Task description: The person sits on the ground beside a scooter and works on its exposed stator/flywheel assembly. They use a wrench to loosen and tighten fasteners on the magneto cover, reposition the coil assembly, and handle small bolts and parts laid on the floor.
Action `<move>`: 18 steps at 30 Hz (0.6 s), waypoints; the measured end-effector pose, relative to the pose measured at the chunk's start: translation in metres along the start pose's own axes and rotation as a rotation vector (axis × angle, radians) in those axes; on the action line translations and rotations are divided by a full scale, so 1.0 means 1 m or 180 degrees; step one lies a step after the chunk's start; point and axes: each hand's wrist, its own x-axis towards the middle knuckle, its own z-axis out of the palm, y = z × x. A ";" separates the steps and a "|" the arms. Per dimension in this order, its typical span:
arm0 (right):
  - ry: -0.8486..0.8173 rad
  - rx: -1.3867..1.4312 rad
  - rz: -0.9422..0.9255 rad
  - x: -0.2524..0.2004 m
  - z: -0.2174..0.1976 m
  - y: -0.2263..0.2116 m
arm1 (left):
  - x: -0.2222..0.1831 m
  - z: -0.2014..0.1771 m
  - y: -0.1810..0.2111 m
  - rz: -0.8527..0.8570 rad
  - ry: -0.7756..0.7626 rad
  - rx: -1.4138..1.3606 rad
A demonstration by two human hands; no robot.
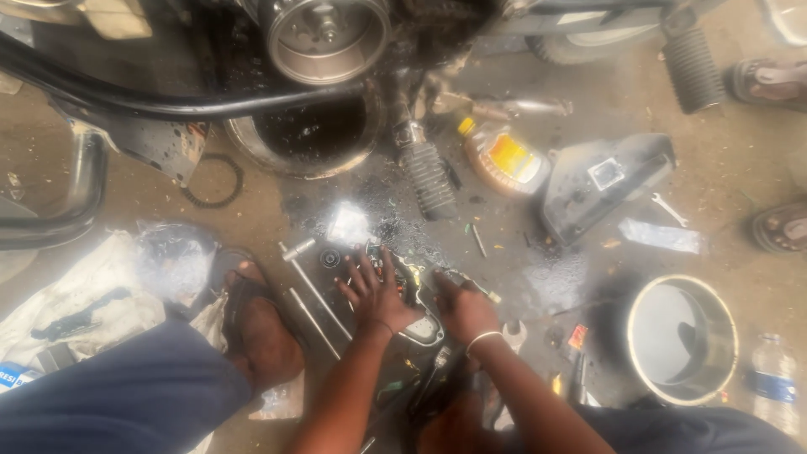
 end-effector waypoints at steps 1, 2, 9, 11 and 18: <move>0.0054 -0.0038 -0.0005 0.000 0.002 -0.001 | 0.002 -0.001 -0.003 0.0074 -0.0023 -0.0026; 0.0099 -0.0088 0.0010 -0.003 0.002 0.001 | 0.002 0.000 -0.004 0.0157 -0.0067 -0.0059; 0.0182 -0.0005 0.0211 -0.019 0.008 -0.004 | 0.002 -0.007 -0.007 0.0140 -0.0308 -0.0082; 0.0146 0.0110 0.0444 -0.026 0.007 -0.009 | 0.009 0.001 -0.009 0.0165 -0.0244 0.0044; 0.0134 0.0287 0.0480 -0.016 -0.004 -0.009 | 0.015 0.005 -0.004 0.0247 -0.0046 -0.0108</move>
